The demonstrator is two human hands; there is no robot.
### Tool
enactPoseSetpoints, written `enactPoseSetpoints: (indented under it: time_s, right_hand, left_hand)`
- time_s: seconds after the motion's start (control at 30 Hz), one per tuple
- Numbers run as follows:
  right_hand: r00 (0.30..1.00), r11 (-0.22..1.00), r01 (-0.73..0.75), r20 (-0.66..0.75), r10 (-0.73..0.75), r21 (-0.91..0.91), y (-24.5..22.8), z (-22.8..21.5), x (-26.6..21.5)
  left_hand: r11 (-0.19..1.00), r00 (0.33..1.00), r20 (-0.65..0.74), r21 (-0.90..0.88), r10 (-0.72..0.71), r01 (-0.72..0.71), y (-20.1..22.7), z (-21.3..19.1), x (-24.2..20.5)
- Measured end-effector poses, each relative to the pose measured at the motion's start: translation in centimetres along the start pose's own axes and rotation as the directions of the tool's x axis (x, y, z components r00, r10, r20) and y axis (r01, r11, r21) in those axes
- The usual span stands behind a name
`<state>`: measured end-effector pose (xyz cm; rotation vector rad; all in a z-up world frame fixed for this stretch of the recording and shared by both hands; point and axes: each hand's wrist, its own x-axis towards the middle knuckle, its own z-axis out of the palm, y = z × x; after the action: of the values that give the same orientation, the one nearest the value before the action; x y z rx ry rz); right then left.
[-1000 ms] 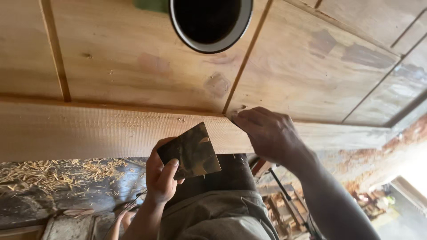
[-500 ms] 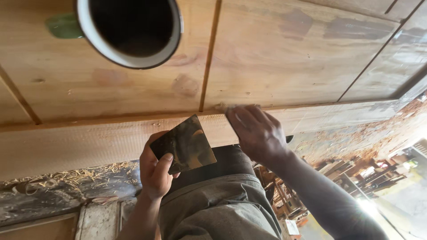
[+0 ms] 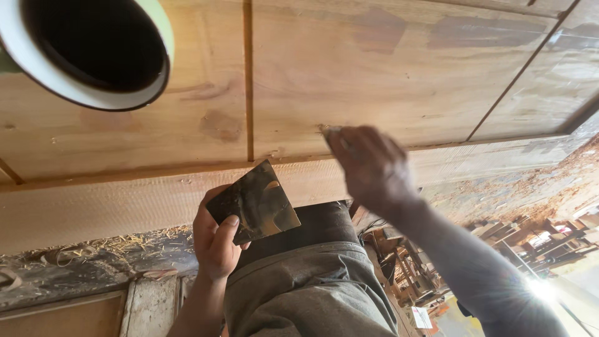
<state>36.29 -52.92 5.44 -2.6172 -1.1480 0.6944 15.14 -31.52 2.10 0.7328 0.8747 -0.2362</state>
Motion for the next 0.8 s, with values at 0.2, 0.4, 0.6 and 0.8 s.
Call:
enactPoseSetpoints:
  time_s: [0.2, 0.4, 0.6, 0.8]
  right_hand:
    - [0.982, 0.991, 0.101, 0.151, -0.115, 0.092, -1.1, 1.3, -1.6]
    - [0.926, 0.943, 0.137, 0.299, -0.231, 0.303, 4.3, -0.9, 1.3]
    - [0.996, 0.997, 0.076, -0.043, -0.077, -0.032, 2.6, 0.0, -1.5]
    - [0.978, 0.99, 0.121, 0.16, -0.132, 0.077, 1.3, 1.2, -3.0]
  left_hand:
    - [1.0, 1.0, -0.003, 0.016, 0.012, -0.012, -0.7, 1.3, 0.1]
    - [0.999, 1.0, -0.002, 0.017, 0.028, -0.028, -1.1, 2.0, -0.1]
    - [0.999, 1.0, -0.003, 0.034, 0.007, -0.007, -1.4, 2.8, 0.2]
    - [0.999, 0.999, 0.036, 0.025, 0.021, -0.022, -2.1, 3.4, 0.1]
